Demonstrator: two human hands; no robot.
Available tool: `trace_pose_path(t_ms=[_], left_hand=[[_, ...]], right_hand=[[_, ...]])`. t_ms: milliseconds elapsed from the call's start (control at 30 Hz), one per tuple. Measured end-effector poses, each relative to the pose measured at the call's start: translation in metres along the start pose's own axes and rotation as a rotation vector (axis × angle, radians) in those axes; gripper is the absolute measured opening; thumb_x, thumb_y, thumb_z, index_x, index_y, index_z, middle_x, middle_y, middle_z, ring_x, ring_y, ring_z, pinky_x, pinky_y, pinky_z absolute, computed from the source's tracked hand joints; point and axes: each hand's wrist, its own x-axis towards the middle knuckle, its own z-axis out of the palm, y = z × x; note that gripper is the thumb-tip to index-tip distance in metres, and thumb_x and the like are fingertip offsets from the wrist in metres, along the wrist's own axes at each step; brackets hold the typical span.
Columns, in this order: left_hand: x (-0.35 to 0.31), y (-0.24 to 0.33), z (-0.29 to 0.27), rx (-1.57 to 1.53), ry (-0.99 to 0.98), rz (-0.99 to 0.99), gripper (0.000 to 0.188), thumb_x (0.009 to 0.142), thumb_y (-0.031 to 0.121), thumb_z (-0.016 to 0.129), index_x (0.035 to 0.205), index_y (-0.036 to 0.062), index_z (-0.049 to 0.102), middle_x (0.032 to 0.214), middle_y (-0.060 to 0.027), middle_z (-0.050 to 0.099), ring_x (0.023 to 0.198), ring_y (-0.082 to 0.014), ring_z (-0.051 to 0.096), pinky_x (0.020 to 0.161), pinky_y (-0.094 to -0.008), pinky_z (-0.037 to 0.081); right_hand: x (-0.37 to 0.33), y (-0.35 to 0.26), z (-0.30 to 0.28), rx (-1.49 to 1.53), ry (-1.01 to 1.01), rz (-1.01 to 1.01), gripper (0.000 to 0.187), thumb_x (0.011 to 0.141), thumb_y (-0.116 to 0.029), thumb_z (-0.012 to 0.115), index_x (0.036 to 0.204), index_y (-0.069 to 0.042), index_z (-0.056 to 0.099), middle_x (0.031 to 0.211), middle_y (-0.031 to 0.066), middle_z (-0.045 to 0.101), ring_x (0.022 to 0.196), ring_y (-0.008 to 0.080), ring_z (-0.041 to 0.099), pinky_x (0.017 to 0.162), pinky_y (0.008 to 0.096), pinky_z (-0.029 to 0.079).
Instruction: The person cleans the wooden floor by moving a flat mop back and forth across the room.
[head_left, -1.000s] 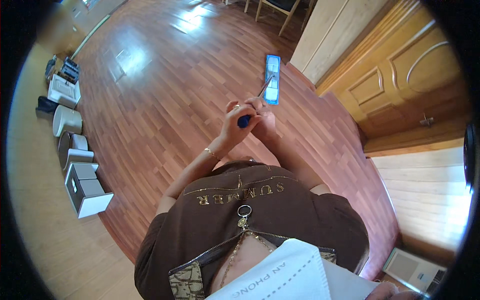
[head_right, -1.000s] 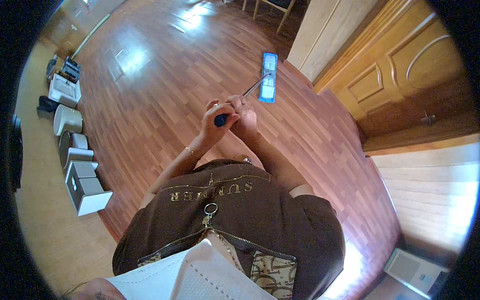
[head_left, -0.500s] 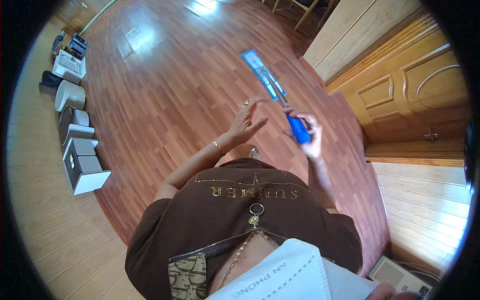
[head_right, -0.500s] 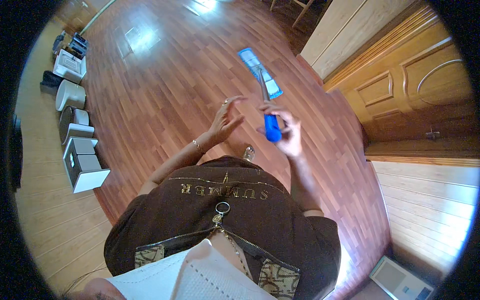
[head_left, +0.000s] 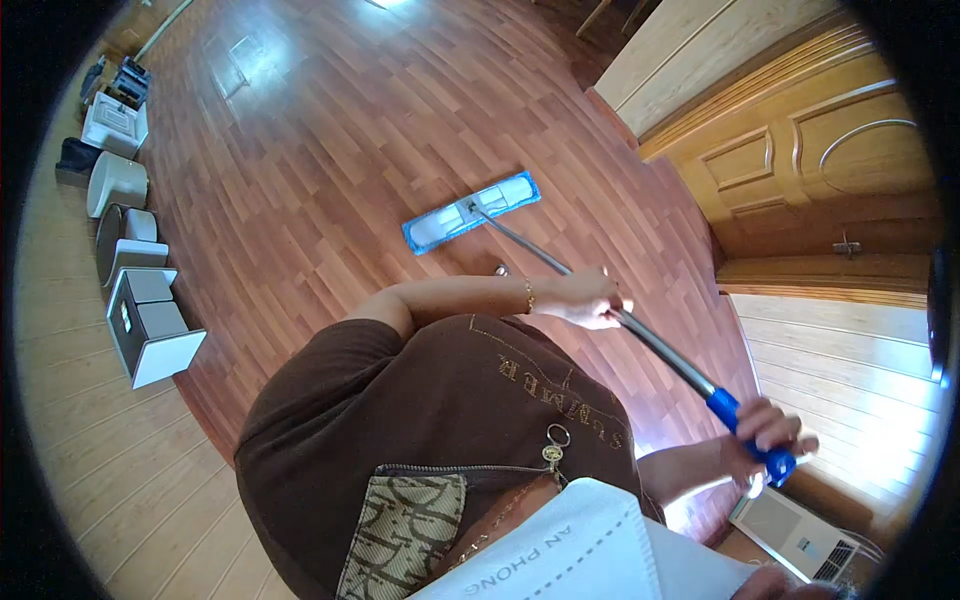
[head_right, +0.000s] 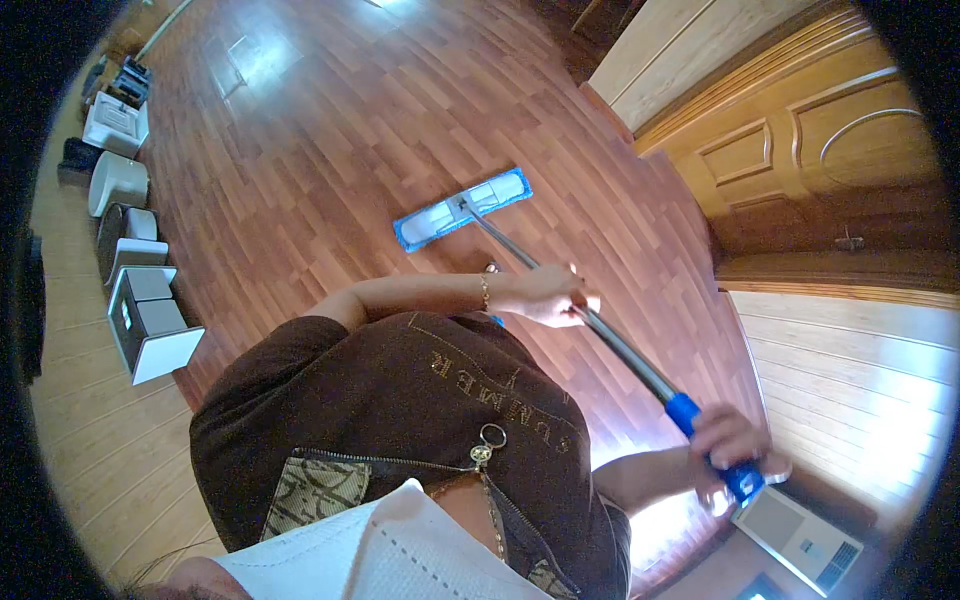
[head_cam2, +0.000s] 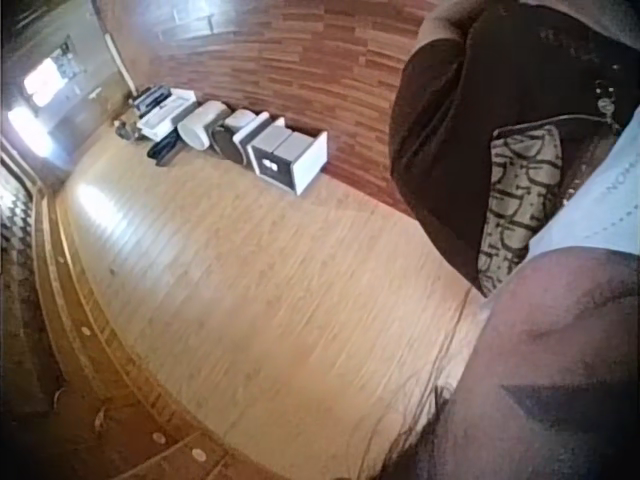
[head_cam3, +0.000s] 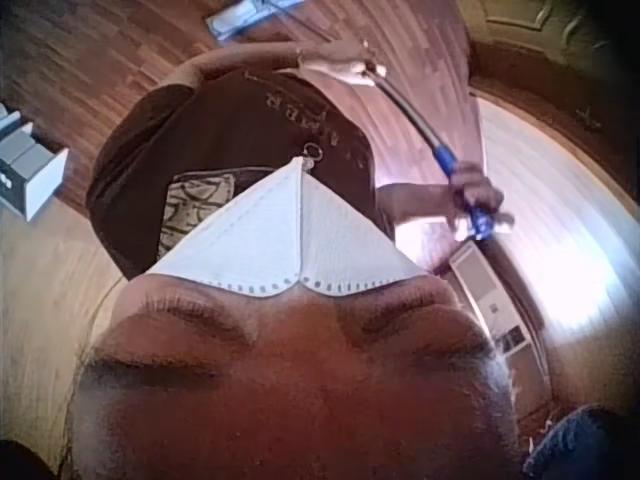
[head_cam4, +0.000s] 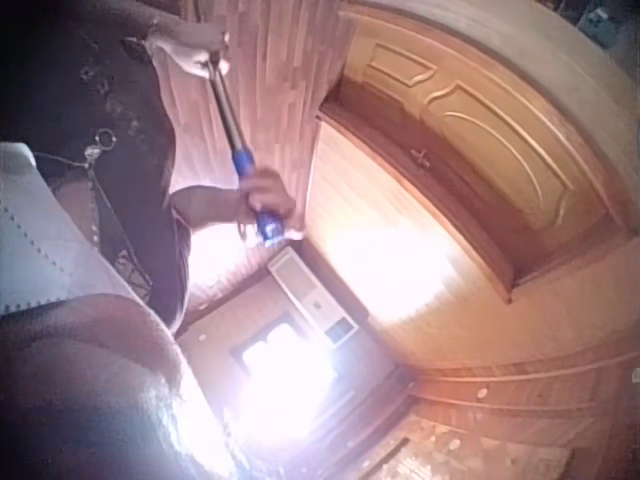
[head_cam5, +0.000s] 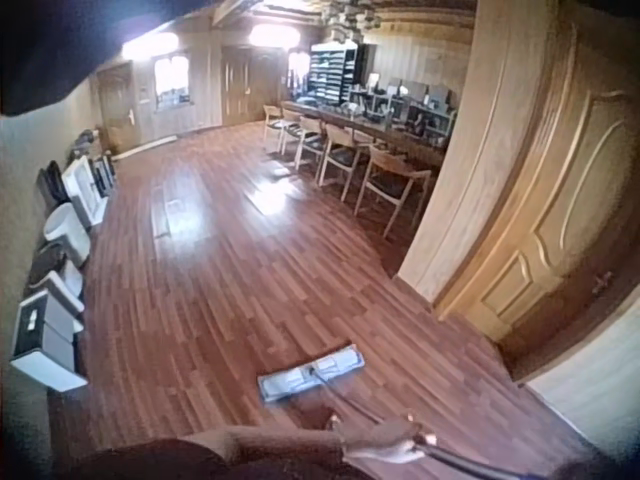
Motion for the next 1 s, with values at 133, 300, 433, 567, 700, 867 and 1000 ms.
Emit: trace_pose_path(t_ms=[133,300,433,567,700,867,1000], left_hand=[[-0.010,0.015,0.013,-0.032,-0.023,-0.019,0.015,0.074,0.015,0.062,0.068,0.0104,0.050,0.062,-0.0087,0.056,0.060,-0.0334,0.059,0.054,-0.0445,0.045],[-0.016,0.000,0.017,0.053,0.062,-0.090,0.008,0.069,0.015,0.060,0.066,0.0107,0.053,0.056,-0.0125,0.055,0.056,-0.0376,0.058,0.050,-0.0478,0.044],[-0.038,-0.039,0.000,0.132,0.274,-0.185,0.009,0.069,0.014,0.058,0.064,0.0099,0.051,0.056,-0.0155,0.053,0.055,-0.0372,0.056,0.051,-0.0483,0.043],[-0.068,-0.092,-0.029,0.253,0.443,-0.454,0.004,0.065,0.014,0.060,0.064,0.0129,0.057,0.058,-0.0111,0.055,0.063,-0.0338,0.060,0.062,-0.0460,0.043],[-0.111,-0.147,-0.067,0.425,0.539,-0.507,0.026,0.077,0.011,0.059,0.058,0.0067,0.043,0.056,-0.0159,0.045,0.058,-0.0292,0.046,0.055,-0.0384,0.037],[-0.180,-0.145,-0.090,0.334,0.740,-0.770,0.012,0.073,0.019,0.068,0.066,0.0116,0.062,0.068,-0.0089,0.062,0.073,-0.0288,0.061,0.068,-0.0414,0.044],[-0.220,-0.102,-0.091,0.530,0.823,-0.885,0.009,0.077,0.019,0.062,0.070,0.0128,0.064,0.071,-0.0065,0.062,0.075,-0.0243,0.061,0.067,-0.0385,0.042]], right_hand=[[-0.005,-0.027,0.007,0.011,0.080,-0.005,0.045,0.080,-0.047,0.072,0.091,-0.012,0.046,0.064,0.0000,0.045,0.053,0.0126,0.051,0.055,0.0300,0.045],[0.000,-0.001,0.014,0.042,-0.036,-0.087,0.048,0.082,-0.057,0.063,0.076,-0.013,0.045,0.062,-0.0008,0.043,0.052,0.0123,0.050,0.055,0.0298,0.043],[-0.001,0.054,0.041,0.018,0.011,-0.083,0.037,0.087,-0.041,0.062,0.073,-0.013,0.043,0.061,0.0007,0.042,0.056,0.0169,0.046,0.052,0.0294,0.036],[0.006,0.105,0.081,0.065,-0.164,0.065,0.026,0.080,-0.025,0.068,0.076,-0.007,0.049,0.064,0.0067,0.050,0.065,0.0257,0.054,0.070,0.0478,0.047],[0.013,0.144,0.121,0.174,-0.365,0.252,0.018,0.069,-0.006,0.073,0.074,-0.004,0.056,0.070,0.0082,0.060,0.076,0.0309,0.063,0.080,0.0467,0.049],[0.023,0.175,0.161,0.255,-0.730,0.286,0.018,0.071,-0.007,0.073,0.071,-0.005,0.055,0.073,0.0090,0.061,0.087,0.0317,0.064,0.091,0.0482,0.044],[0.029,0.182,0.182,0.405,-0.849,0.286,0.019,0.074,-0.017,0.072,0.072,-0.005,0.057,0.075,0.0093,0.063,0.091,0.0316,0.065,0.097,0.0498,0.041]])
